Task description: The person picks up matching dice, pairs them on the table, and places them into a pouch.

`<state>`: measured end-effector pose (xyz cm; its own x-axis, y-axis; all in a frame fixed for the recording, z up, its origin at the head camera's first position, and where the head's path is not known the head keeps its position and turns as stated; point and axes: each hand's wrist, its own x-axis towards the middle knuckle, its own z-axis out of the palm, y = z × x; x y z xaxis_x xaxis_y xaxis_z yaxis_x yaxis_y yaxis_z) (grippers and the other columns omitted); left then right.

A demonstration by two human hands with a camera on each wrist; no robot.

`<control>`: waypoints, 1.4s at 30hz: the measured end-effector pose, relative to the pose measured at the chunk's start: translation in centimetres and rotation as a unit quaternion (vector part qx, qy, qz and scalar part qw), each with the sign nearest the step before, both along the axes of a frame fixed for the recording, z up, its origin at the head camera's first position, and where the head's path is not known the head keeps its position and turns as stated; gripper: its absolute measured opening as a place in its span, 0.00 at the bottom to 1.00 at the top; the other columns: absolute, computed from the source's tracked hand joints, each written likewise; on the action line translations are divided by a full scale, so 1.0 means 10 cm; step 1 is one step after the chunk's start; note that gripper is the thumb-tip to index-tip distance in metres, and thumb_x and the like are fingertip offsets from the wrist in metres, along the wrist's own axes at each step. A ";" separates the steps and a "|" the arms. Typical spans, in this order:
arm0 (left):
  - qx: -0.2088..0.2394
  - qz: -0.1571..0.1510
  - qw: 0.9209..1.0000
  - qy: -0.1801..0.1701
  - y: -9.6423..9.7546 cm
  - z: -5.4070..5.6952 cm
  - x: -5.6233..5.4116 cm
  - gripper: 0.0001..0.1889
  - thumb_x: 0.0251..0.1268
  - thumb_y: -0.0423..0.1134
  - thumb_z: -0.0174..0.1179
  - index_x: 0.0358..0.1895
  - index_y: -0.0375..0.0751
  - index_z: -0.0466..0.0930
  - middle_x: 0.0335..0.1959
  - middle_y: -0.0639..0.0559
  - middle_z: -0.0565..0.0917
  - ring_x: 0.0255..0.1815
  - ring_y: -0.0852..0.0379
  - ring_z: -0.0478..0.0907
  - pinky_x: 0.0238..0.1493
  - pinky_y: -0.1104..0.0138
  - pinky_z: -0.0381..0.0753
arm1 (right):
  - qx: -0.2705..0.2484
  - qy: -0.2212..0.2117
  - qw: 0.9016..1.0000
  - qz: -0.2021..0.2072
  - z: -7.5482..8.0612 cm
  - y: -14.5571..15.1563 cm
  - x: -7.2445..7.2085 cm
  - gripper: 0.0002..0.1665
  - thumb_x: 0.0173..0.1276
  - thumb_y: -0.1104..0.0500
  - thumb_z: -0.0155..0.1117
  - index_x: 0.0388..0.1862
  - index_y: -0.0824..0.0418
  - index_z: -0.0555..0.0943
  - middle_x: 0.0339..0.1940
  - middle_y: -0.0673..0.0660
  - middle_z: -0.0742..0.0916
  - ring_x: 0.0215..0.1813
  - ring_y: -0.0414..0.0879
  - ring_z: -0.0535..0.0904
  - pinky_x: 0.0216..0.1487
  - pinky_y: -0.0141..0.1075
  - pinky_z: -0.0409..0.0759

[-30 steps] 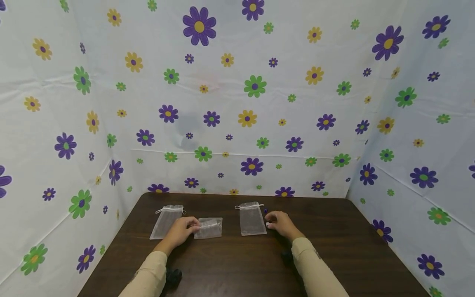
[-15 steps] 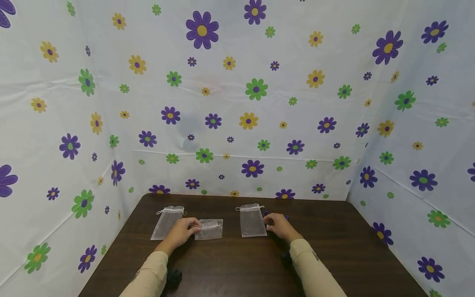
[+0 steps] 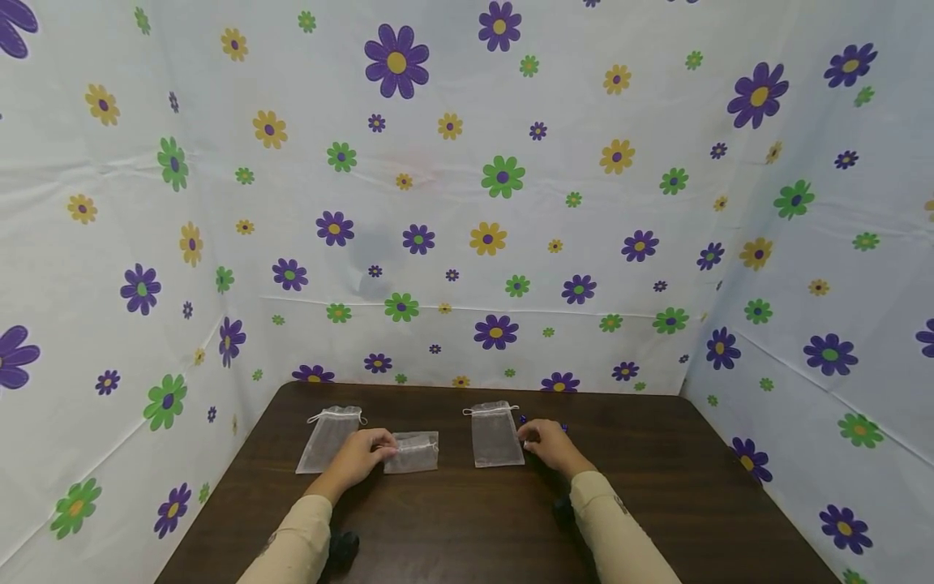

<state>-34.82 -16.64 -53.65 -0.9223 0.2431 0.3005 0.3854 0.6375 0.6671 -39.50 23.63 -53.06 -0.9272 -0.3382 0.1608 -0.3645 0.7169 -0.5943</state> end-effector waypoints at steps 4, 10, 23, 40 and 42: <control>0.011 -0.002 1.000 -0.010 0.01 -0.01 0.01 0.03 0.64 0.37 0.69 0.34 0.47 0.84 0.32 0.60 0.84 0.32 0.62 0.76 0.38 0.65 0.79 | -0.016 0.005 1.000 -0.003 0.03 -0.02 0.01 0.12 0.65 0.75 0.67 0.46 0.66 0.86 0.44 0.58 0.88 0.47 0.52 0.83 0.47 0.44 0.83; 0.011 0.000 1.000 -0.005 0.03 -0.01 -0.01 0.03 0.65 0.37 0.69 0.34 0.48 0.84 0.32 0.60 0.83 0.32 0.63 0.76 0.38 0.65 0.79 | -0.032 0.039 0.999 0.006 0.11 -0.10 0.01 0.13 0.65 0.75 0.66 0.49 0.69 0.85 0.45 0.59 0.88 0.48 0.55 0.84 0.46 0.45 0.83; 0.002 -0.006 1.000 0.004 0.01 -0.01 0.00 0.03 0.65 0.37 0.68 0.34 0.50 0.85 0.32 0.61 0.84 0.32 0.63 0.77 0.37 0.65 0.79 | -0.052 0.091 0.992 0.074 0.34 -0.62 -0.07 0.13 0.65 0.76 0.66 0.49 0.72 0.84 0.46 0.63 0.88 0.50 0.58 0.84 0.52 0.47 0.83; -0.014 -0.020 0.999 0.037 0.06 0.02 -0.02 0.04 0.64 0.37 0.70 0.33 0.52 0.85 0.31 0.64 0.84 0.33 0.66 0.77 0.40 0.63 0.80 | -0.040 0.088 0.989 0.112 0.79 -1.42 0.04 0.13 0.72 0.69 0.65 0.53 0.63 0.85 0.50 0.58 0.87 0.55 0.52 0.83 0.57 0.44 0.80; -0.012 -0.026 0.999 0.041 0.07 0.03 -0.01 0.04 0.64 0.37 0.69 0.33 0.51 0.85 0.32 0.64 0.85 0.34 0.65 0.78 0.41 0.62 0.80 | -0.044 0.095 0.988 0.113 0.82 -1.47 0.05 0.13 0.72 0.68 0.64 0.54 0.63 0.85 0.51 0.57 0.87 0.55 0.52 0.82 0.57 0.44 0.80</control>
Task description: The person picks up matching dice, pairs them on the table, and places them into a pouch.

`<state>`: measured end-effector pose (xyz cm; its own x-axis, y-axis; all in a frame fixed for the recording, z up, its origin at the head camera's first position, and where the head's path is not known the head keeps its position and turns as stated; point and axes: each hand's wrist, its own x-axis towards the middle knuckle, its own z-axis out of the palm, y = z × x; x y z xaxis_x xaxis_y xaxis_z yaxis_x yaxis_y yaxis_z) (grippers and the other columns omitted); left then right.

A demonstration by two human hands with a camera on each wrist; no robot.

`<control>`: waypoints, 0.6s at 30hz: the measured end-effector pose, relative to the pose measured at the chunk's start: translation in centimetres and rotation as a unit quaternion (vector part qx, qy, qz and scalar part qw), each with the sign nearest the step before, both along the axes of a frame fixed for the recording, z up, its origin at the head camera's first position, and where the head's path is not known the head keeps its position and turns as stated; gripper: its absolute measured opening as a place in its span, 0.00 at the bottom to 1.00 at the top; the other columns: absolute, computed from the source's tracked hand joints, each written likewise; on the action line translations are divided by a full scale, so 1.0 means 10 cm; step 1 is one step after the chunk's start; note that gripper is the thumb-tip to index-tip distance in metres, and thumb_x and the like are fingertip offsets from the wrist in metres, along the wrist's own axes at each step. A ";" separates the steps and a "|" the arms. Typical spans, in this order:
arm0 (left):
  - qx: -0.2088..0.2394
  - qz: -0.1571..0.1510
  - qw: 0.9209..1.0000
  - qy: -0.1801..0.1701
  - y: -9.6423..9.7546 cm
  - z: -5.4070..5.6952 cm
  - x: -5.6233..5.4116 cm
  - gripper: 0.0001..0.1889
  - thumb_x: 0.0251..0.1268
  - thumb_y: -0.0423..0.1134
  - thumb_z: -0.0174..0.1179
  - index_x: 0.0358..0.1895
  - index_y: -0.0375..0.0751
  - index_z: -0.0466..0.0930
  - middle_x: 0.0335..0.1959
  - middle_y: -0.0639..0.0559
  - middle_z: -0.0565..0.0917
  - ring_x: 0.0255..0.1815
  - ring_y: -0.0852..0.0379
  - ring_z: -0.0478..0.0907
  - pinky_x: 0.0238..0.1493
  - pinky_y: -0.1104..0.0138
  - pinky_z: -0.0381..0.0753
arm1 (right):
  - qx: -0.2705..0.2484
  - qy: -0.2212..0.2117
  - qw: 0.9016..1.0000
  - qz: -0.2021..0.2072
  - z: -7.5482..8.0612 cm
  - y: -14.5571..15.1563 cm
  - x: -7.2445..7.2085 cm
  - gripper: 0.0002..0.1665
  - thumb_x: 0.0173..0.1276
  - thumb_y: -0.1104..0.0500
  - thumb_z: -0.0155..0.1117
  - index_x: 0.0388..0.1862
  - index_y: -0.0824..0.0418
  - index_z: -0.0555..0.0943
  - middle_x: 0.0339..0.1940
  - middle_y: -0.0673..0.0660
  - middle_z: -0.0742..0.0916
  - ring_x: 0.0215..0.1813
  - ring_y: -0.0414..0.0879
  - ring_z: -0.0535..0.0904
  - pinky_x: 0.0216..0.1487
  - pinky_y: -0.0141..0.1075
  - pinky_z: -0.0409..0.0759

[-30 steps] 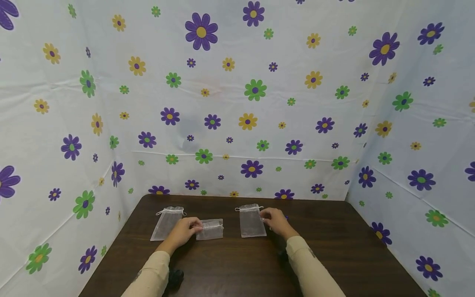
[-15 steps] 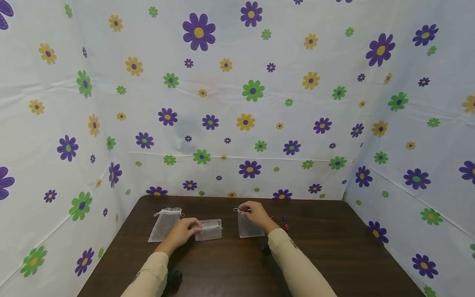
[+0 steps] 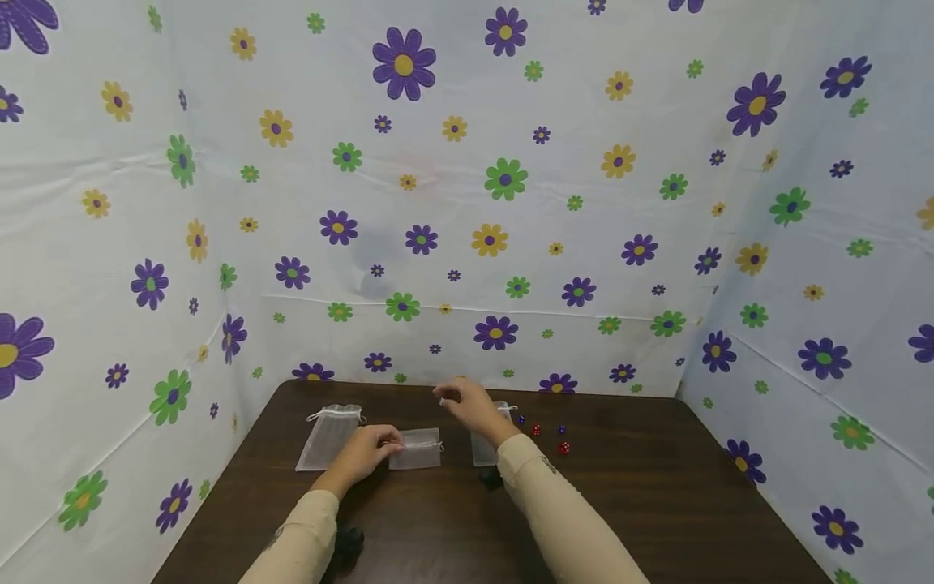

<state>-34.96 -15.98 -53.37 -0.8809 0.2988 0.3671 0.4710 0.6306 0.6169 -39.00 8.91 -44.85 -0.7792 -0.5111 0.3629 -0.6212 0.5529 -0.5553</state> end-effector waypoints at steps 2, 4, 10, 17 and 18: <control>0.000 -0.006 1.000 0.002 0.00 0.01 0.00 0.03 0.65 0.37 0.69 0.33 0.50 0.86 0.32 0.63 0.85 0.34 0.64 0.79 0.41 0.62 0.80 | -0.007 0.002 1.000 0.000 0.03 -0.05 0.02 0.13 0.72 0.68 0.64 0.54 0.63 0.85 0.51 0.57 0.87 0.56 0.52 0.82 0.58 0.44 0.79; -0.001 -0.010 1.000 0.001 0.00 0.02 0.00 0.03 0.65 0.37 0.69 0.33 0.48 0.86 0.32 0.62 0.85 0.34 0.63 0.80 0.41 0.62 0.81 | -0.013 0.005 1.000 0.004 0.04 -0.09 0.04 0.13 0.72 0.69 0.64 0.54 0.64 0.85 0.51 0.58 0.88 0.56 0.52 0.82 0.58 0.44 0.79; -0.006 -0.014 1.000 -0.010 -0.01 0.02 0.00 0.04 0.64 0.40 0.70 0.35 0.45 0.88 0.34 0.61 0.87 0.36 0.61 0.82 0.42 0.61 0.82 | -0.018 0.016 1.000 0.012 0.00 -0.21 0.10 0.12 0.71 0.69 0.65 0.52 0.64 0.85 0.49 0.58 0.88 0.53 0.52 0.83 0.55 0.42 0.81; -0.001 -0.022 1.000 -0.001 -0.04 -0.01 0.00 0.03 0.61 0.38 0.71 0.36 0.45 0.89 0.34 0.60 0.87 0.36 0.61 0.83 0.41 0.62 0.83 | 0.016 0.005 0.999 0.041 -0.10 -0.34 0.15 0.12 0.70 0.68 0.67 0.52 0.64 0.86 0.48 0.57 0.88 0.49 0.46 0.84 0.50 0.35 0.81; -0.001 -0.022 1.000 0.000 -0.04 -0.02 0.00 0.03 0.61 0.39 0.71 0.36 0.45 0.89 0.33 0.60 0.87 0.35 0.62 0.82 0.40 0.63 0.83 | 0.024 0.005 0.999 0.043 -0.12 -0.35 0.16 0.12 0.70 0.69 0.67 0.51 0.64 0.86 0.47 0.56 0.88 0.48 0.45 0.84 0.50 0.34 0.81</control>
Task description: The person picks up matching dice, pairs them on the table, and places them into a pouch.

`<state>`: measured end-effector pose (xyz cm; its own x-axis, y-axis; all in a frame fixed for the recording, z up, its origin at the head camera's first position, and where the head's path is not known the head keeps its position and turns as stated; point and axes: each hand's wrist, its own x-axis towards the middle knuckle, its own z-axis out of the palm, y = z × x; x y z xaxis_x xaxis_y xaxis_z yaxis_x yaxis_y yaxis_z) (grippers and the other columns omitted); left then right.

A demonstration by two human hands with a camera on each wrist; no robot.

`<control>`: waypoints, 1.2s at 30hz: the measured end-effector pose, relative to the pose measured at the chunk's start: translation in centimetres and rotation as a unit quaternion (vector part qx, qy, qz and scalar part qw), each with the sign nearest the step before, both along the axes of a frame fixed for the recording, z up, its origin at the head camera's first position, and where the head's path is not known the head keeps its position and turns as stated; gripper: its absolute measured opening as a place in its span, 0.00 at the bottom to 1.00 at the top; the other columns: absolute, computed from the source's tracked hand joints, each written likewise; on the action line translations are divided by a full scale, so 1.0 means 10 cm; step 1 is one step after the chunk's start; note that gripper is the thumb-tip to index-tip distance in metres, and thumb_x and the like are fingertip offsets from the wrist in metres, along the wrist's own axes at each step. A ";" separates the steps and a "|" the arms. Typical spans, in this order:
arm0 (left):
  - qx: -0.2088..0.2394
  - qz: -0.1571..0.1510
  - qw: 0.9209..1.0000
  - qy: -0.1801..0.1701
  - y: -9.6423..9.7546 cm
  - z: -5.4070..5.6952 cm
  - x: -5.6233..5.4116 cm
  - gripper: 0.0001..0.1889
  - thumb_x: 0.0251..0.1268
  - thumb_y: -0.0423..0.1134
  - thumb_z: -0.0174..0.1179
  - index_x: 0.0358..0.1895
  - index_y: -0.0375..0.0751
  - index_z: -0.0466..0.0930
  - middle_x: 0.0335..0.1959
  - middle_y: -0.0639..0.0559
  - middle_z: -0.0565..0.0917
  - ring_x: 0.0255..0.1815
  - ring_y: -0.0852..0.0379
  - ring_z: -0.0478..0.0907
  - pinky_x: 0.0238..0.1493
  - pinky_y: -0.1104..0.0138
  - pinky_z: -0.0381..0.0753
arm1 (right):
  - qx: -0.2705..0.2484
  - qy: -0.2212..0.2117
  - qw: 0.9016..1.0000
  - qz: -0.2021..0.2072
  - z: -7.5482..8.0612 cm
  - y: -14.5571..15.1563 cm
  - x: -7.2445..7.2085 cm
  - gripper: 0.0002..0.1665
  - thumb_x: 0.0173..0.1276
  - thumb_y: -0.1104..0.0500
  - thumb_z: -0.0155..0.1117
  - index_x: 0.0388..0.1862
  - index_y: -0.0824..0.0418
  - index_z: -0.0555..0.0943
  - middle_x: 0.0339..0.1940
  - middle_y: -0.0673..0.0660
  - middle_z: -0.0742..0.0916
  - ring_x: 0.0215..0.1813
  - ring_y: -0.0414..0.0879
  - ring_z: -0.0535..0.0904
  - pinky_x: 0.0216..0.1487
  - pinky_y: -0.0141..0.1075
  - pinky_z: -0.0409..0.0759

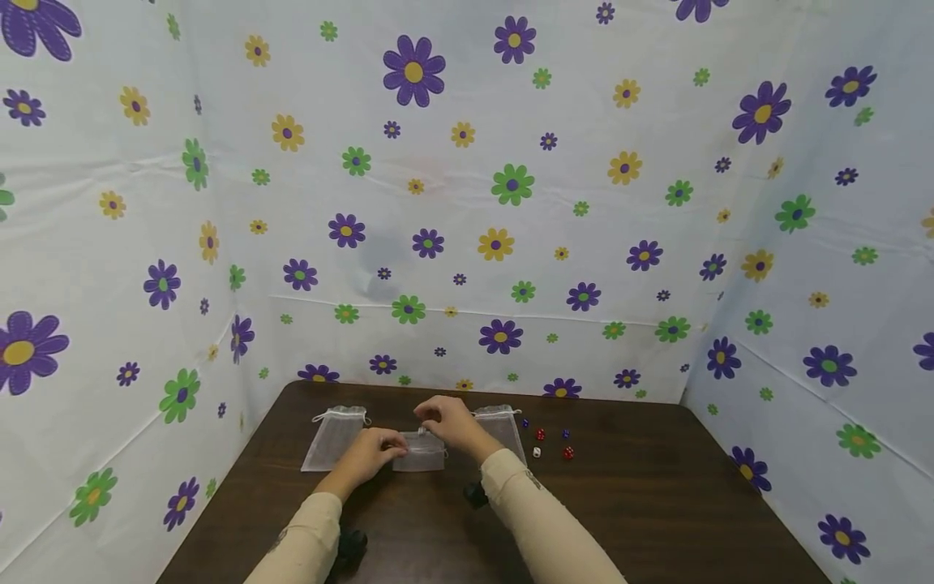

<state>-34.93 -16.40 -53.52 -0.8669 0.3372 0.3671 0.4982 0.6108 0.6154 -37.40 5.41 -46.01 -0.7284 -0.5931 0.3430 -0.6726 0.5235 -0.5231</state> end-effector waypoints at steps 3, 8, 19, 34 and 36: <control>-0.002 -0.001 1.000 0.002 -0.02 -0.01 0.00 0.04 0.62 0.40 0.71 0.36 0.44 0.89 0.33 0.60 0.87 0.35 0.62 0.81 0.40 0.63 0.82 | 0.010 0.000 1.000 -0.004 -0.04 -0.01 0.01 0.12 0.69 0.70 0.67 0.51 0.65 0.86 0.46 0.56 0.88 0.47 0.44 0.84 0.50 0.33 0.81; -0.007 0.005 1.000 0.008 -0.03 0.00 0.00 0.04 0.64 0.40 0.70 0.34 0.44 0.88 0.33 0.62 0.87 0.36 0.62 0.82 0.42 0.62 0.82 | -0.002 -0.003 1.000 -0.017 -0.06 0.00 0.01 0.11 0.70 0.70 0.66 0.50 0.66 0.86 0.46 0.56 0.88 0.47 0.46 0.84 0.51 0.36 0.82; -0.013 0.009 1.000 0.013 -0.02 0.01 0.03 0.04 0.65 0.41 0.69 0.34 0.47 0.89 0.33 0.63 0.86 0.36 0.62 0.81 0.42 0.61 0.82 | -0.007 -0.039 0.998 -0.042 -0.18 0.12 -0.03 0.12 0.71 0.70 0.64 0.52 0.65 0.86 0.49 0.57 0.88 0.51 0.50 0.84 0.52 0.39 0.82; -0.014 0.031 0.999 -0.004 -0.01 -0.01 0.07 0.04 0.61 0.41 0.71 0.34 0.47 0.88 0.35 0.60 0.87 0.36 0.61 0.82 0.41 0.61 0.82 | -0.093 -0.068 0.992 -0.061 -0.25 0.58 -0.10 0.13 0.70 0.73 0.63 0.52 0.71 0.84 0.49 0.65 0.87 0.54 0.60 0.83 0.55 0.48 0.82; -0.013 0.031 0.999 -0.002 -0.01 0.00 0.07 0.05 0.61 0.41 0.72 0.34 0.46 0.88 0.34 0.60 0.87 0.35 0.61 0.81 0.41 0.61 0.82 | -0.095 -0.077 0.990 -0.069 -0.25 0.65 -0.11 0.13 0.71 0.73 0.62 0.53 0.70 0.83 0.50 0.65 0.87 0.55 0.60 0.83 0.55 0.49 0.81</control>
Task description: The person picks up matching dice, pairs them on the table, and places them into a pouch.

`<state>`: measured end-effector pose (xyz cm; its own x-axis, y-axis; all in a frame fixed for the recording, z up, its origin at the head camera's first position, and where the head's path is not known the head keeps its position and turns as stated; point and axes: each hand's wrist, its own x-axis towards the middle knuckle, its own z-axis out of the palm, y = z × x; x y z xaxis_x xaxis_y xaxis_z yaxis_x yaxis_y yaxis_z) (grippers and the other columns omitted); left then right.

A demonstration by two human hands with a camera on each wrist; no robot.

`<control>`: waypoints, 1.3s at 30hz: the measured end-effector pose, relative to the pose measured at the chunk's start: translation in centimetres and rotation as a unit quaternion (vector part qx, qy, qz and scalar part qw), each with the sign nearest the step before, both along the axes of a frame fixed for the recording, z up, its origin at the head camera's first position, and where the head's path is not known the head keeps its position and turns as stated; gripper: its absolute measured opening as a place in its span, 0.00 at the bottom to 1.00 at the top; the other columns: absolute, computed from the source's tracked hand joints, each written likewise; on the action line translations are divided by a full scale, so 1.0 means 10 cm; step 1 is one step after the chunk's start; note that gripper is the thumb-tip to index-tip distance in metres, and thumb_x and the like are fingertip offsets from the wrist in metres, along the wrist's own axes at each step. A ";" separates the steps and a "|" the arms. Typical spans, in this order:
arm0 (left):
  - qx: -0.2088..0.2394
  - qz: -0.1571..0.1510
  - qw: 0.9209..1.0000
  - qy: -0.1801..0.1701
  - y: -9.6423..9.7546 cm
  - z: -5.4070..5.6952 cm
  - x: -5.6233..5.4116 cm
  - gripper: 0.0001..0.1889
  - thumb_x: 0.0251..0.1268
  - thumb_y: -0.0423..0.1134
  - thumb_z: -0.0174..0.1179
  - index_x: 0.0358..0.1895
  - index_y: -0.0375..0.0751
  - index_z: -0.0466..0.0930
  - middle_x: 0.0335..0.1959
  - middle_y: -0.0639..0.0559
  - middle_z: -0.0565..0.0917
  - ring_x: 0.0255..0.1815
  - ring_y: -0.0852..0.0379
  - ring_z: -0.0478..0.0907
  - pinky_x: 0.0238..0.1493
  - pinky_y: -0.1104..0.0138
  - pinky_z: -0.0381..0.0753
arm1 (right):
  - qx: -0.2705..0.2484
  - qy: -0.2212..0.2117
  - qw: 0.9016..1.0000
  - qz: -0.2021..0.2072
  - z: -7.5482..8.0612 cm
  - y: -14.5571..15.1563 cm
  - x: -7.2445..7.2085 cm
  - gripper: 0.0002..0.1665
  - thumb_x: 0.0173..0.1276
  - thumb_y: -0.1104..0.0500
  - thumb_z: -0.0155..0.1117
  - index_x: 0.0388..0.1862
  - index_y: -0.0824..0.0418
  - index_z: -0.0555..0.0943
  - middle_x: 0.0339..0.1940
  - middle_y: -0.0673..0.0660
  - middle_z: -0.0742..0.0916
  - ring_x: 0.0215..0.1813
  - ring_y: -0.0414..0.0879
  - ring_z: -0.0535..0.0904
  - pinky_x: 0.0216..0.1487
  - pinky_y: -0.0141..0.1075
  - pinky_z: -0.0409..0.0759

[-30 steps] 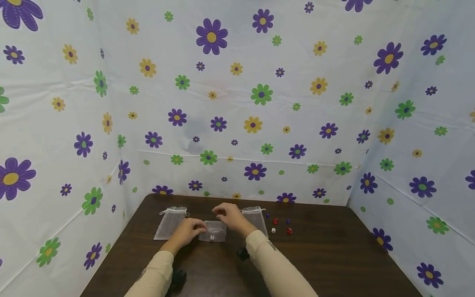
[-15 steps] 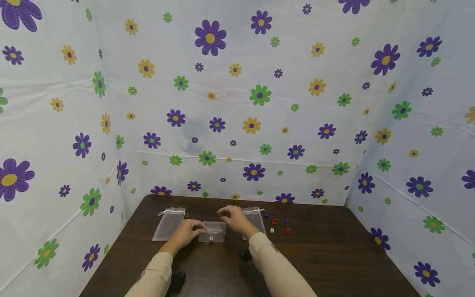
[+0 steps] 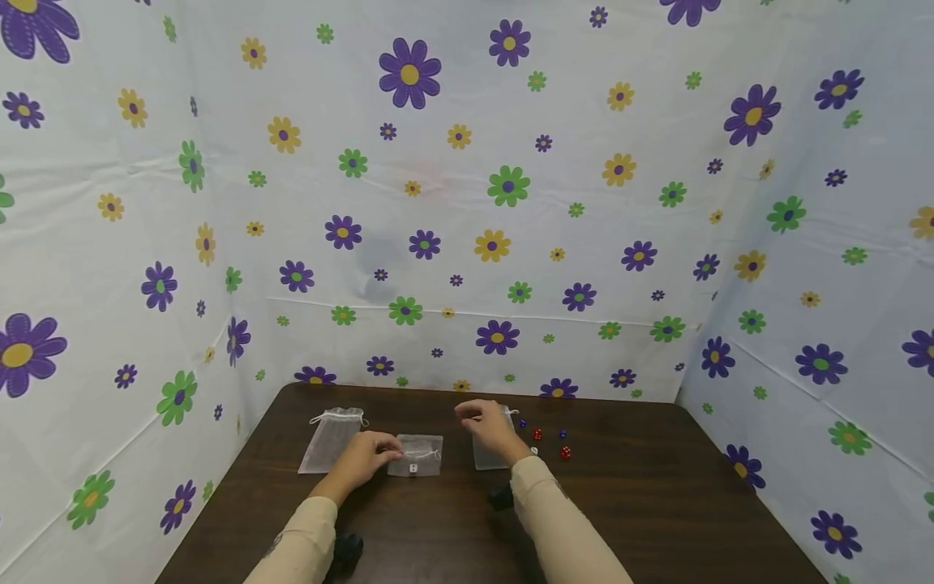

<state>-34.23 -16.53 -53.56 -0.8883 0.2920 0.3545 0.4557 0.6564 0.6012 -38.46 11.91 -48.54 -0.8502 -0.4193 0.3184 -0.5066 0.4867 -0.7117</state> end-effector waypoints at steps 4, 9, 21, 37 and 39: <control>-0.001 0.003 1.000 0.001 -0.01 -0.01 0.01 0.04 0.60 0.41 0.72 0.34 0.46 0.88 0.34 0.60 0.87 0.35 0.61 0.80 0.41 0.62 0.82 | 0.011 -0.009 1.000 -0.025 -0.05 0.14 -0.01 0.13 0.72 0.71 0.62 0.53 0.69 0.84 0.50 0.62 0.88 0.55 0.59 0.83 0.55 0.49 0.81; 0.002 0.005 1.000 -0.005 -0.02 -0.03 0.01 0.03 0.61 0.40 0.71 0.34 0.46 0.88 0.35 0.59 0.87 0.36 0.60 0.80 0.41 0.61 0.82 | 0.027 -0.014 0.999 -0.044 -0.18 0.36 -0.05 0.13 0.70 0.72 0.64 0.51 0.69 0.85 0.47 0.61 0.88 0.53 0.59 0.82 0.53 0.48 0.82; 0.006 0.007 1.000 -0.006 -0.06 -0.03 0.03 0.04 0.61 0.41 0.72 0.34 0.47 0.88 0.36 0.59 0.87 0.35 0.62 0.80 0.42 0.61 0.82 | 0.026 -0.066 0.994 -0.079 -0.37 0.92 -0.04 0.15 0.68 0.72 0.65 0.53 0.67 0.85 0.49 0.61 0.88 0.52 0.57 0.83 0.52 0.49 0.83; -0.002 -0.003 1.000 0.027 -0.07 -0.07 0.04 0.04 0.62 0.41 0.71 0.33 0.46 0.88 0.34 0.60 0.87 0.35 0.63 0.80 0.42 0.60 0.82 | 0.039 -0.088 0.994 -0.058 -0.51 1.17 0.01 0.20 0.61 0.83 0.61 0.51 0.71 0.84 0.49 0.65 0.88 0.54 0.62 0.83 0.57 0.55 0.79; -0.003 -0.002 1.000 0.022 -0.07 -0.06 0.03 0.04 0.62 0.42 0.71 0.33 0.47 0.88 0.34 0.60 0.87 0.36 0.63 0.80 0.42 0.60 0.82 | 0.041 -0.080 0.994 -0.057 -0.52 1.18 0.01 0.21 0.60 0.84 0.60 0.49 0.71 0.84 0.48 0.65 0.88 0.54 0.62 0.83 0.57 0.55 0.79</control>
